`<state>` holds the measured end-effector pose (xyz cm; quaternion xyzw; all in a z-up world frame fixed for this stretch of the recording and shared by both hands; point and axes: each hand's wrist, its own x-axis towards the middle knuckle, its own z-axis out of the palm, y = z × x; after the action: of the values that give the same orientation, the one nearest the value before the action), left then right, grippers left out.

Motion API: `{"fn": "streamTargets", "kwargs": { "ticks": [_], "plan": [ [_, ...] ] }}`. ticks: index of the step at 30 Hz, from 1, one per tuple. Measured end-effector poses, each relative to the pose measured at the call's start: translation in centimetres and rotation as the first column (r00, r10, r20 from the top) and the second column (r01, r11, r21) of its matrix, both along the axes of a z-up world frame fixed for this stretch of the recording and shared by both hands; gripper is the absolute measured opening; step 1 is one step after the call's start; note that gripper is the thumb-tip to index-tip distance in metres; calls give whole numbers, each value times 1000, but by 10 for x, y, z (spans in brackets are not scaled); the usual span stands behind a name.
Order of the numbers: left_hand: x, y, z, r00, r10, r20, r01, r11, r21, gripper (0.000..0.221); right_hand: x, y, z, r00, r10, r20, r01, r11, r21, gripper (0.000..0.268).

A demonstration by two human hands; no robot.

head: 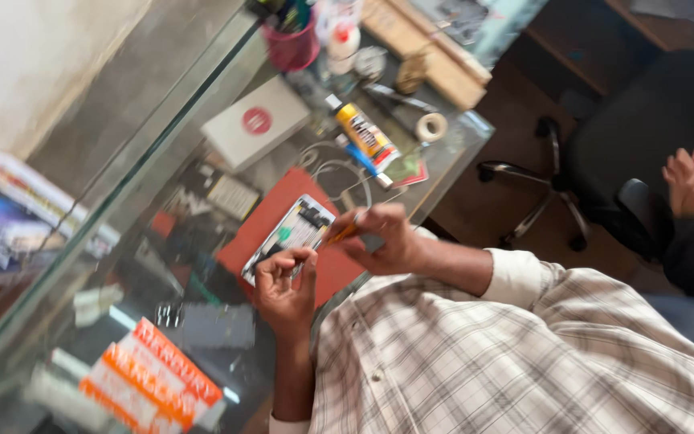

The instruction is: The person disassembles a smartphone, removes the back cover, and uses a screwdriver to adjust internal components. They then reassemble the phone and apply adhesive along the edges of the back cover.

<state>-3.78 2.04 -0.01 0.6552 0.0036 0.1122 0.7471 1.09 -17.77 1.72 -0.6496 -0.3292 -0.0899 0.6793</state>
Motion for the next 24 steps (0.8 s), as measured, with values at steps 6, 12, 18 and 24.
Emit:
{"fn": "streamTargets", "kwargs": {
  "ticks": [6,12,18,24],
  "plan": [
    [12,-21,10,995,-82,-65,82,997,-5,39,-5,-15,24,987,-76,142,81,996,-32,66],
    [17,-24,10,988,-134,-73,136,990,20,40,-7,-15,22,986,-91,143,97,994,-40,68],
    [15,-26,7,991,-118,-65,116,993,-35,40,-4,-15,21,969,-128,209,145,987,-69,67],
    [18,-25,6,994,-68,-87,69,998,9,38,5,-13,22,984,-58,168,81,987,-139,62]
  ]
}}
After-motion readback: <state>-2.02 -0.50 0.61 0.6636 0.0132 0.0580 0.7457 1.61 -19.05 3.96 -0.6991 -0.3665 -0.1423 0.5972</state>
